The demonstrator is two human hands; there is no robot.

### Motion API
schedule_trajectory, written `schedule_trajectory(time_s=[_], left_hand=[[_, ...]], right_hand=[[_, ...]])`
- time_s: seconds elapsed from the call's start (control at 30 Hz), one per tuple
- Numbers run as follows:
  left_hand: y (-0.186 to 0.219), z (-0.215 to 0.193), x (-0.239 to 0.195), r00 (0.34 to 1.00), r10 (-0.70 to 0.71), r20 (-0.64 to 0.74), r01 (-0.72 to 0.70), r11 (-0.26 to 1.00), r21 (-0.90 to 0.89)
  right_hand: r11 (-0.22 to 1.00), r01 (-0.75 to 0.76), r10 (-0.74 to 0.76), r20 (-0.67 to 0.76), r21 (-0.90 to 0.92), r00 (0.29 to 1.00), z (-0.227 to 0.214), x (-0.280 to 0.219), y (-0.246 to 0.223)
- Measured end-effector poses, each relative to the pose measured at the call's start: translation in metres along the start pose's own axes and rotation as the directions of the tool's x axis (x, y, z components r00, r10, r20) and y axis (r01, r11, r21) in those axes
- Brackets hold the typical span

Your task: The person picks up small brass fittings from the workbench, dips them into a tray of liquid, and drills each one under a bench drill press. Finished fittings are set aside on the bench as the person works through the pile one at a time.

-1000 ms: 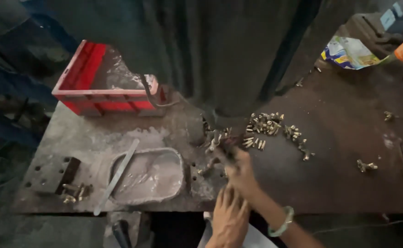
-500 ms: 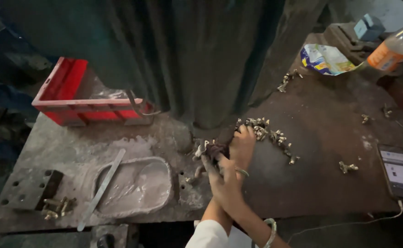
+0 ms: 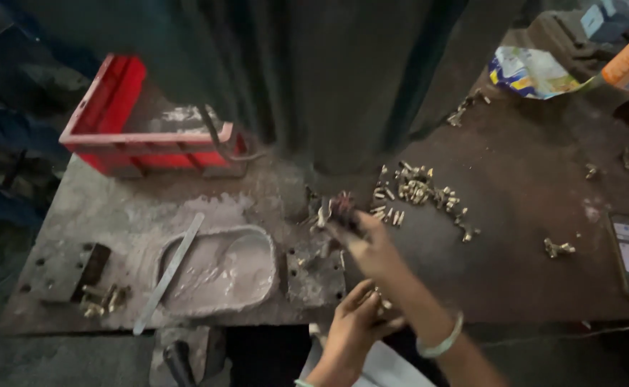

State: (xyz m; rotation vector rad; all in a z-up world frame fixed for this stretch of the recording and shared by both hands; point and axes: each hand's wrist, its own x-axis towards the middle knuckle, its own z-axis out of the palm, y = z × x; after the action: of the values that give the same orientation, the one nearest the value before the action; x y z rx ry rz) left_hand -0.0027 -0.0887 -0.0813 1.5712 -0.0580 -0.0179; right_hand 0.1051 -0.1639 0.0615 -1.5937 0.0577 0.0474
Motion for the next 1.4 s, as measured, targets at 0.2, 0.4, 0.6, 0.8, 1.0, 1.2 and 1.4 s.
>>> schedule_trajectory(time_s=[0.2,0.4,0.6,0.8,1.0,1.2,1.4], left_hand=[[0.152,-0.067,-0.007,0.881,-0.398,0.255,0.468,0.812,-0.349],[0.122,-0.095,0.019,0.595,0.788,0.160,-0.709,0.420,0.567],[0.115,-0.100,0.014,0.798,0.530,0.287,-0.567,0.500,0.655],[0.086,-0.058,0.061,0.944,0.218,0.247,-0.307,0.312,0.899],[0.050,0.007,0.091,0.840,0.378,0.390,-0.505,0.284,0.815],[0.064,-0.001,0.059,0.763,0.578,0.290,-0.627,0.551,0.550],[0.116,-0.087,0.001,0.951,0.224,0.212,-0.293,0.871,0.394]], right_hand=[[0.982,0.181,-0.142,0.422,-0.052,0.895,-0.035,0.031,-0.005],[0.999,0.035,-0.035,0.467,0.009,0.884,-0.033,0.028,-0.013],[0.939,0.260,-0.154,0.402,-0.224,0.903,-0.035,0.032,-0.011],[0.999,0.053,-0.051,0.407,0.007,0.912,-0.034,0.033,-0.011],[0.974,0.206,-0.162,0.355,-0.091,0.921,-0.028,0.025,0.003],[0.974,0.228,-0.227,0.117,-0.001,0.967,0.010,-0.005,-0.010],[0.891,0.403,-0.338,0.286,-0.210,0.897,0.007,0.032,-0.025]])
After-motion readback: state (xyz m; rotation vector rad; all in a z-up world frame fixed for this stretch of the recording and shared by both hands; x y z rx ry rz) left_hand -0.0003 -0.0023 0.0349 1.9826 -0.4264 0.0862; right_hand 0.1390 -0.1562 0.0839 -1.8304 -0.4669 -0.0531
